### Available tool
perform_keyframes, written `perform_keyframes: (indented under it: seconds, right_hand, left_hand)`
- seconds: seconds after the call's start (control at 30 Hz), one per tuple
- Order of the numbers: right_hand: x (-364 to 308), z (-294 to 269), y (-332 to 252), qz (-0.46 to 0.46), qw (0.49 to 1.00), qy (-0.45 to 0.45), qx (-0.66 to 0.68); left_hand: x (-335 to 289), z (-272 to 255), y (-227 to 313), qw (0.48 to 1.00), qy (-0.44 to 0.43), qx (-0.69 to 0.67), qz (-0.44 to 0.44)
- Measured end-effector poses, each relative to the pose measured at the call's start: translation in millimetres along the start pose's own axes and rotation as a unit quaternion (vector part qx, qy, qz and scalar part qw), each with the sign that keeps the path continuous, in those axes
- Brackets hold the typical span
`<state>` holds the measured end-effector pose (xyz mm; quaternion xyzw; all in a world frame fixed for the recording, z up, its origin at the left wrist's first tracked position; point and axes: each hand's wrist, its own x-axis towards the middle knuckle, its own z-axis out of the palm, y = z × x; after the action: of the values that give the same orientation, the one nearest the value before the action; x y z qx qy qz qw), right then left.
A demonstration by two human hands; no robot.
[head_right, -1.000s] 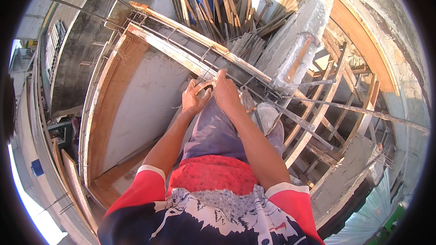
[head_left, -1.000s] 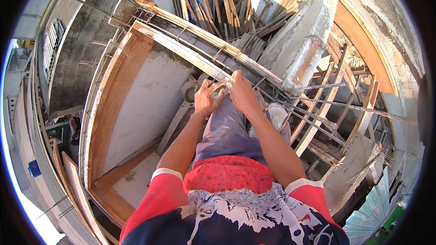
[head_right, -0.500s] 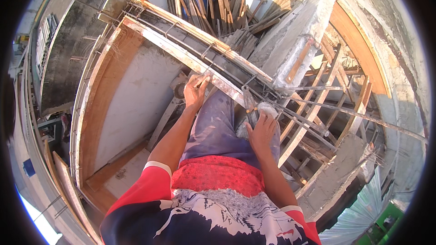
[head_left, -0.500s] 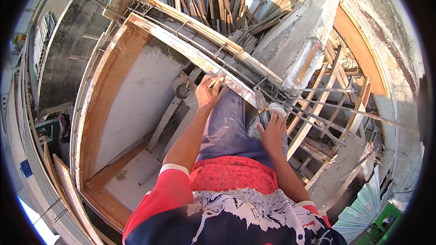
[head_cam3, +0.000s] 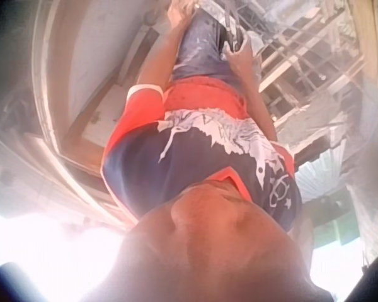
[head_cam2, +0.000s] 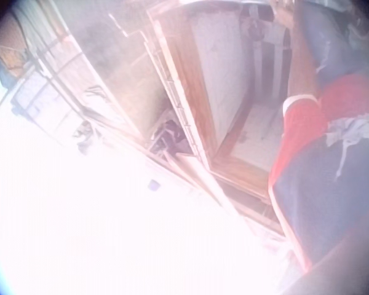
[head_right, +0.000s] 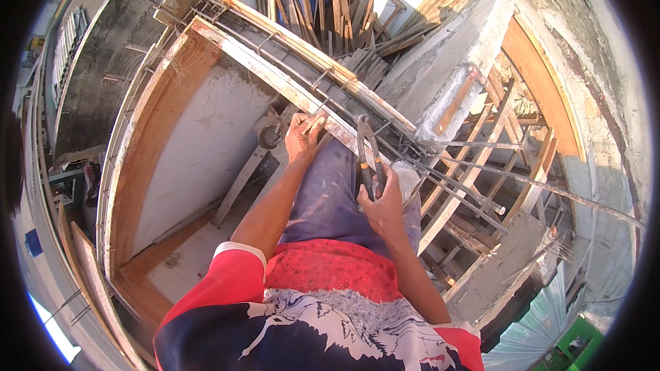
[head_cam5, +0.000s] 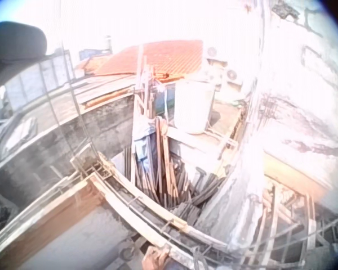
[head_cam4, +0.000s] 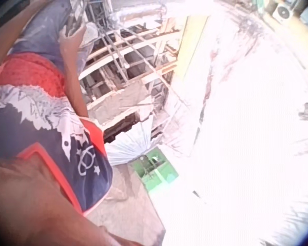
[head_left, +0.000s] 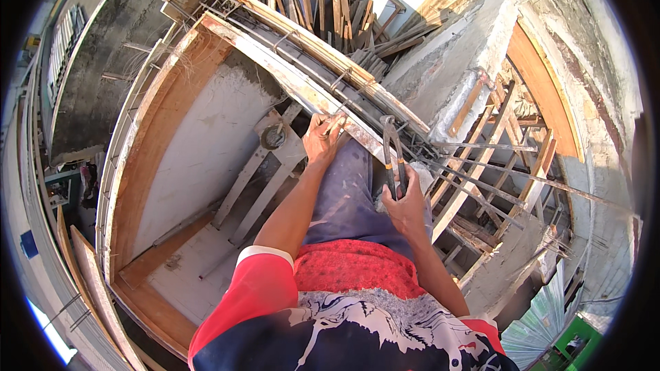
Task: The person assembles a wooden frame structure on a construction site. They position wooden planks and metal rods, secure them with a hammer, and adjust the alignment of the components.
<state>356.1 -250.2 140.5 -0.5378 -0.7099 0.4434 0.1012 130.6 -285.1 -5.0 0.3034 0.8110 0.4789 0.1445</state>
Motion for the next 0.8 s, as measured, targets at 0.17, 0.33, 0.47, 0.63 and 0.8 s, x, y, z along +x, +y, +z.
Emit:
perform_keyframes:
  seconds: [0.17, 0.33, 0.47, 0.63, 0.8]
  right_hand:
    - [36.4, 20.3, -18.6, -0.054, 0.990, -0.045, -0.124]
    - [57.0, 41.0, -28.3, -0.157, 0.981, -0.014, -0.114]
    - [74.9, 51.9, -5.3, -0.257, 0.943, -0.020, -0.212]
    - [66.2, 49.6, -12.0, -0.191, 0.967, -0.062, -0.156]
    - [84.0, 47.2, -10.2, -0.178, 0.938, -0.087, -0.285]
  left_hand:
    - [-0.3, 2.0, 12.9, 0.999, 0.007, 0.028, -0.017]
    - [0.4, 1.7, 6.6, 1.000, 0.025, 0.001, 0.011]
    - [-0.2, 3.8, 1.9, 0.999, 0.026, 0.008, 0.035]
    - [-5.7, 6.9, -5.6, 0.999, 0.038, 0.016, 0.029]
    - [-1.9, 9.8, -1.0, 0.998, 0.026, 0.046, 0.023]
